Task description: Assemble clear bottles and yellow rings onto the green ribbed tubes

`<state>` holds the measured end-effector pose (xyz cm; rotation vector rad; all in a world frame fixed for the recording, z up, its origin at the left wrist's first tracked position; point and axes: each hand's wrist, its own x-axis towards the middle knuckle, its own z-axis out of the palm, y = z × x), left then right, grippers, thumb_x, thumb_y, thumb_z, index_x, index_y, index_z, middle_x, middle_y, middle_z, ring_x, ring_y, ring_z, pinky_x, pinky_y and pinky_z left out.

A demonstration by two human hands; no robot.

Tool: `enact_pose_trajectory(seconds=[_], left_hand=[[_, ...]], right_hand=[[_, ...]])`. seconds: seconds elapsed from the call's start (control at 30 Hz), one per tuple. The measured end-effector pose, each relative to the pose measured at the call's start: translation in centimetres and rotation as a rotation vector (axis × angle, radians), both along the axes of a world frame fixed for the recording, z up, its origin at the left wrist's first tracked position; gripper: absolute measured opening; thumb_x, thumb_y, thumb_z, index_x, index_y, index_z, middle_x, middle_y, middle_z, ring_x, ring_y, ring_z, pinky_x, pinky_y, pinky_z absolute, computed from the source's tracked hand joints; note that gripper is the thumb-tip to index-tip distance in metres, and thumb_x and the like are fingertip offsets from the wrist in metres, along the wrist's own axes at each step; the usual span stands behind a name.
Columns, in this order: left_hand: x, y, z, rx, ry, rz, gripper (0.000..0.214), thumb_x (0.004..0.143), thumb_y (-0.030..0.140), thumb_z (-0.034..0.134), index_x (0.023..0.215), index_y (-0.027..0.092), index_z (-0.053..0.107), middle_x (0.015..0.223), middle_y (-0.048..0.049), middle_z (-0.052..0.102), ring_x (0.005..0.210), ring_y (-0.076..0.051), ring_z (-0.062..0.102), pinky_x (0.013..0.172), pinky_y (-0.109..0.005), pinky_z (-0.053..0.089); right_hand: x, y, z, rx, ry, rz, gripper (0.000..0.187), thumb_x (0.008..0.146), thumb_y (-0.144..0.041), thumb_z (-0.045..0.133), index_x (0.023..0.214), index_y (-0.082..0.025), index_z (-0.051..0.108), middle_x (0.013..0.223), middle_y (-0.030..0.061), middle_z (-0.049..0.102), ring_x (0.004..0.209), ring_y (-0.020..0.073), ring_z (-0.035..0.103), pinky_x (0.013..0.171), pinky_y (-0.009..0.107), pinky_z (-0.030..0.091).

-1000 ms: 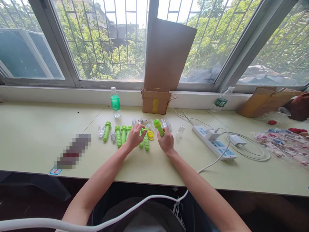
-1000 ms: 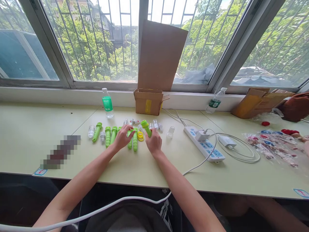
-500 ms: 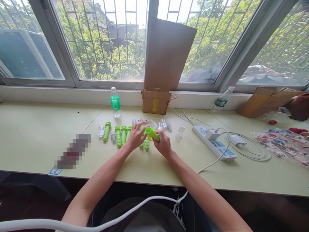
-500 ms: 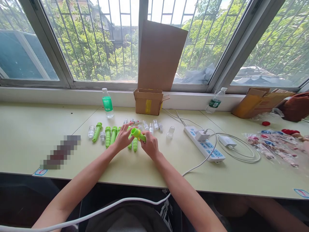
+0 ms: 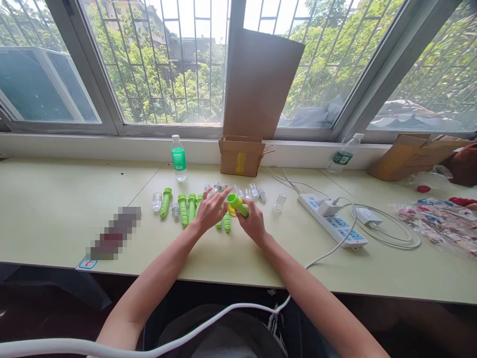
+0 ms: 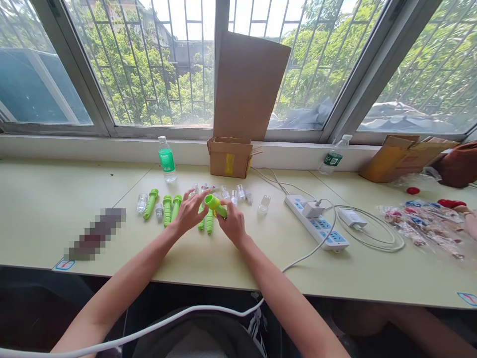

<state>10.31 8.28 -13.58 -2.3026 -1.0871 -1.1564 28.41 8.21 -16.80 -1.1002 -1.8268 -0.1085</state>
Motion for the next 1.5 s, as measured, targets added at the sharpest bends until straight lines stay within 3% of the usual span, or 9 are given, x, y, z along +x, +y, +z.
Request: enact_pose_trajectory(seconds=[0.13,0.27,0.43,0.63,0.97,1.27,1.5], left_hand=[[-0.4,0.5,-0.1,-0.013,-0.238,0.041,0.05,0.086,0.023,0.05,0.134,0.018,0.034,0.091,-0.0053,0.067,0.084,-0.017,0.063,0.097,-0.041,0.04],[-0.6,0.8,-0.2,-0.139,-0.516,0.058,0.043,0.088,0.028,0.049,0.129,0.02,0.039,0.085,-0.0032,0.065,0.079,-0.016,0.063,0.084,-0.035,0.047],[-0.4,0.7,0.0,-0.28,-0.719,-0.026,0.036,0.088,0.03,0.051,0.121,0.022,0.043,0.085,-0.0024,0.066,0.081,-0.016,0.065,0.074,-0.029,0.049],[0.1,0.5,-0.1,-0.344,-0.759,-0.167,0.032,0.089,0.031,0.049,0.119,0.022,0.043,0.098,-0.0062,0.067,0.089,-0.017,0.065,0.076,-0.03,0.051],[0.0,0.4,0.1,-0.379,-0.812,-0.202,0.031,0.091,0.032,0.047,0.119,0.022,0.042,0.095,-0.0056,0.067,0.087,-0.016,0.065,0.078,-0.032,0.051],[0.1,0.7,-0.2,-0.423,-0.862,-0.248,0.031,0.09,0.033,0.049,0.118,0.021,0.042,0.093,-0.0063,0.067,0.083,-0.015,0.065,0.073,-0.03,0.051],[0.4,0.8,-0.5,-0.435,-0.77,-0.248,0.032,0.087,0.035,0.054,0.114,0.021,0.044,0.088,-0.0039,0.067,0.078,-0.014,0.064,0.074,-0.03,0.052]], right_hand=[[0.2,0.6,-0.1,-0.064,0.006,-0.052,0.031,0.085,-0.041,0.052,0.106,-0.02,0.05,0.091,0.0066,0.068,0.071,0.0188,0.064,0.056,0.026,0.042],[0.5,1.1,-0.6,-0.127,-0.095,-0.052,0.023,0.084,-0.038,0.053,0.099,-0.021,0.056,0.084,0.0043,0.067,0.07,0.0188,0.062,0.055,0.026,0.04],[0.8,1.4,-1.0,-0.164,-0.148,-0.038,0.017,0.082,-0.035,0.056,0.092,-0.021,0.058,0.082,0.0037,0.066,0.066,0.018,0.06,0.054,0.026,0.038],[0.8,1.3,-0.7,-0.197,-0.094,0.067,0.02,0.081,-0.034,0.058,0.093,-0.02,0.053,0.079,0.0023,0.063,0.063,0.0161,0.056,0.055,0.025,0.039],[0.6,1.1,-0.6,-0.153,-0.047,0.162,0.018,0.082,-0.036,0.057,0.082,-0.02,0.049,0.071,0.0002,0.055,0.06,0.0143,0.05,0.057,0.027,0.041],[0.5,1.2,-0.6,-0.149,-0.045,0.192,0.015,0.081,-0.034,0.058,0.084,-0.02,0.054,0.073,0.0017,0.059,0.062,0.0155,0.053,0.059,0.028,0.044],[0.5,0.7,-0.1,-0.165,-0.056,0.176,0.018,0.083,-0.037,0.056,0.088,-0.02,0.057,0.075,0.0028,0.061,0.065,0.0163,0.056,0.059,0.027,0.044]])
